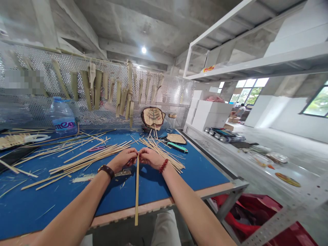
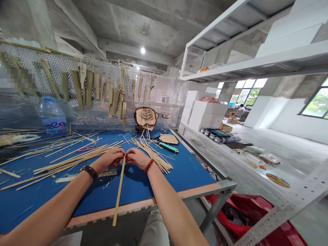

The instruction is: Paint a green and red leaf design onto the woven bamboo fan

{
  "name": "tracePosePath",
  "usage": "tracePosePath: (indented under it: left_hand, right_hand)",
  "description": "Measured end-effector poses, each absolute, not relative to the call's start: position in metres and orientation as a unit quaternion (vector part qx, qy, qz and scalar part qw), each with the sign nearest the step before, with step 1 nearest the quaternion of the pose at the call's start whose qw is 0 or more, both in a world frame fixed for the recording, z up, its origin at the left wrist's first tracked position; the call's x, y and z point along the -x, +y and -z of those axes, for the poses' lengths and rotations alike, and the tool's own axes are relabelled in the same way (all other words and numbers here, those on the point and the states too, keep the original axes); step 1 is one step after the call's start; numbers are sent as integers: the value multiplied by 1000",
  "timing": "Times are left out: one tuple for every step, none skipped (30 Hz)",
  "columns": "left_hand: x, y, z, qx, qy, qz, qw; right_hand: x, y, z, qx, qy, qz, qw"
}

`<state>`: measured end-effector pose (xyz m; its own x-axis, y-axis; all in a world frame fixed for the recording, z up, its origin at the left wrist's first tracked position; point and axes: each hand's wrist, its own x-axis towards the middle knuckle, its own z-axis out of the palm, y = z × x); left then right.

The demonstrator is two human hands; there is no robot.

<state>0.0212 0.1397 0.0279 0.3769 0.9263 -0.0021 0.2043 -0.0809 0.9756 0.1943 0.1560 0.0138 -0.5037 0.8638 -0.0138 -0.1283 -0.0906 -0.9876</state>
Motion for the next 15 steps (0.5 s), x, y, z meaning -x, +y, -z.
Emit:
tracePosePath:
  left_hand:
    - [-21,140,-28,-647,436,-349,519]
    - [-21,140,-28,-646,437,-350,519]
    - [-21,140,-28,-646,437,-351,518]
    - [-22,140,-28,-647,438,-353,516]
    - [-22,140,-28,-647,438,-354,513]
    - [-22,140,-28,-648,438,-356,511]
    - [-23,139,-28,-649,439,-359,508]
    - [-23,139,-27,-649,439,-362,505]
    - [-24,139,-27,-650,440,-365,501]
    - [-24,139,-27,-650,442,-368,497]
    - [-25,139,-26,-650,444,-371,492]
    - [-25,139,-25,-651,447,-373,487]
    - [-26,140,-24,-651,450,-375,482]
    - [-27,141,-22,-652,454,-375,477]
    - [-27,142,-21,-653,457,-375,472]
  right_hand:
    - [-195,155,-15,328,-554,-666,377]
    - [-195,155,-16,329,-546,-671,379]
    - [-195,154,-17,328,-537,-677,381]
    - [-195,154,-17,328,-528,-683,383]
    - [-196,154,-18,329,-520,-688,385]
    - [-196,155,-18,329,-515,-691,386]
    - [-196,155,-18,331,-511,-693,386]
    - [-196,155,-17,332,-508,-694,387]
    - [-196,155,-17,334,-505,-695,388]
    - [-195,156,-16,335,-503,-696,389]
    - [-195,156,-15,336,-499,-696,391]
    - [-194,156,-14,338,-495,-697,394]
    - [-193,157,-12,341,-490,-697,397]
    - [-191,158,-10,344,-485,-696,401]
    - [-190,159,-8,348,-481,-695,405]
